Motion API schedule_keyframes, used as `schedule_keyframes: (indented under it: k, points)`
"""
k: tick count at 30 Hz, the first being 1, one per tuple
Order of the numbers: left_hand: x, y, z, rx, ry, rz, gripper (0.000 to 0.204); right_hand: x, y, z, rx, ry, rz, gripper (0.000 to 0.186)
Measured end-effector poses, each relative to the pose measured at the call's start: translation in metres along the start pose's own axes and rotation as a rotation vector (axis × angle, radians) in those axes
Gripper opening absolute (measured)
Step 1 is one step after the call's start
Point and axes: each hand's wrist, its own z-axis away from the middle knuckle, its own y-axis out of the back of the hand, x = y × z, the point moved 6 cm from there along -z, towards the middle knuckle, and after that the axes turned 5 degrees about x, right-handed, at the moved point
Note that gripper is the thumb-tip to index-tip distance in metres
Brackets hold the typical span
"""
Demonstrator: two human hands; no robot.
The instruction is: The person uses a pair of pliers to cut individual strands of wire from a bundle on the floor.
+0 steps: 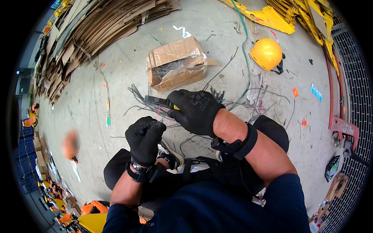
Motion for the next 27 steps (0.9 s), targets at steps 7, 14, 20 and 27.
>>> schedule_keyframes:
  k: [7,14,20,27]
  points:
    - [0.012,0.002,0.004,-0.064,-0.076,-0.116,0.015,0.012,0.0,-0.006,-0.032,-0.102,0.005,0.029]
    - [0.027,-0.002,0.013,-0.156,-0.238,-0.184,0.015,0.033,0.008,-0.008,0.011,-0.158,0.043,0.03]
    - [0.015,0.01,0.004,0.039,-0.07,-0.113,0.012,0.063,0.045,-0.016,0.127,-0.254,0.047,0.027]
    - [-0.01,0.026,-0.009,0.18,0.1,0.064,0.015,0.029,0.023,-0.008,-0.174,-0.181,-0.035,0.03]
